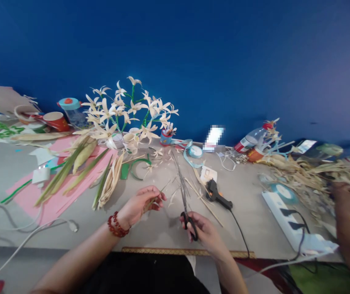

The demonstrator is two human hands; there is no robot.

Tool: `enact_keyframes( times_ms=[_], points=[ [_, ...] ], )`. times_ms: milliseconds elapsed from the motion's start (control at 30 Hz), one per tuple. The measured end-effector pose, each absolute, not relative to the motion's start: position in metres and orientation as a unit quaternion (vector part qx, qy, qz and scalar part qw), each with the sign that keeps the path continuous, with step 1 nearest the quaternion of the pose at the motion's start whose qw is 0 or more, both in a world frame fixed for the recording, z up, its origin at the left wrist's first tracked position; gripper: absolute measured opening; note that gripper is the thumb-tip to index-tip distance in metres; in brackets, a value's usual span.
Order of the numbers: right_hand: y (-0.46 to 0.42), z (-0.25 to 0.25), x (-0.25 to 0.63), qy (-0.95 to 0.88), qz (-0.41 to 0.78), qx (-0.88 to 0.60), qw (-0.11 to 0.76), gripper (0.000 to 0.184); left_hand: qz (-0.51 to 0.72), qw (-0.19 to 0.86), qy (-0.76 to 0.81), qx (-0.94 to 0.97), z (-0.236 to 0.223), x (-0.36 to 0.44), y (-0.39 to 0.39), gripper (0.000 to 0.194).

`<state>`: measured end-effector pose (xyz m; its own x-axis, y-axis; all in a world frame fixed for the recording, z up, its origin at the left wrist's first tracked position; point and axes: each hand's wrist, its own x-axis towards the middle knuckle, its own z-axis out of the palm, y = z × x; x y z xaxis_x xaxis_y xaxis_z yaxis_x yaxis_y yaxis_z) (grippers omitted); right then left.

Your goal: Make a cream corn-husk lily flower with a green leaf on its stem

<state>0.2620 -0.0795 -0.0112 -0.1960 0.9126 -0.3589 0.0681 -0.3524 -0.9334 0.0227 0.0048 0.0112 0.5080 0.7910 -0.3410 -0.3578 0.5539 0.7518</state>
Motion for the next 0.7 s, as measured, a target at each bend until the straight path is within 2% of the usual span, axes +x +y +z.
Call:
enact_keyframes(
  times_ms=[467, 700],
  points=[
    [-0.076, -0.001, 0.241, -0.531, 0.586, -0.535, 0.296, 0.049, 0.281, 0.837, 0.313, 0.35, 0.002, 0.03, 0.0, 0.023],
    [-0.081, -0.011, 0.245, -0.565, 0.51, -0.574, 0.302, 0.051, 0.271, 0.839, 0.317, 0.349, 0.001, 0.029, -0.002, 0.023]
  ],
)
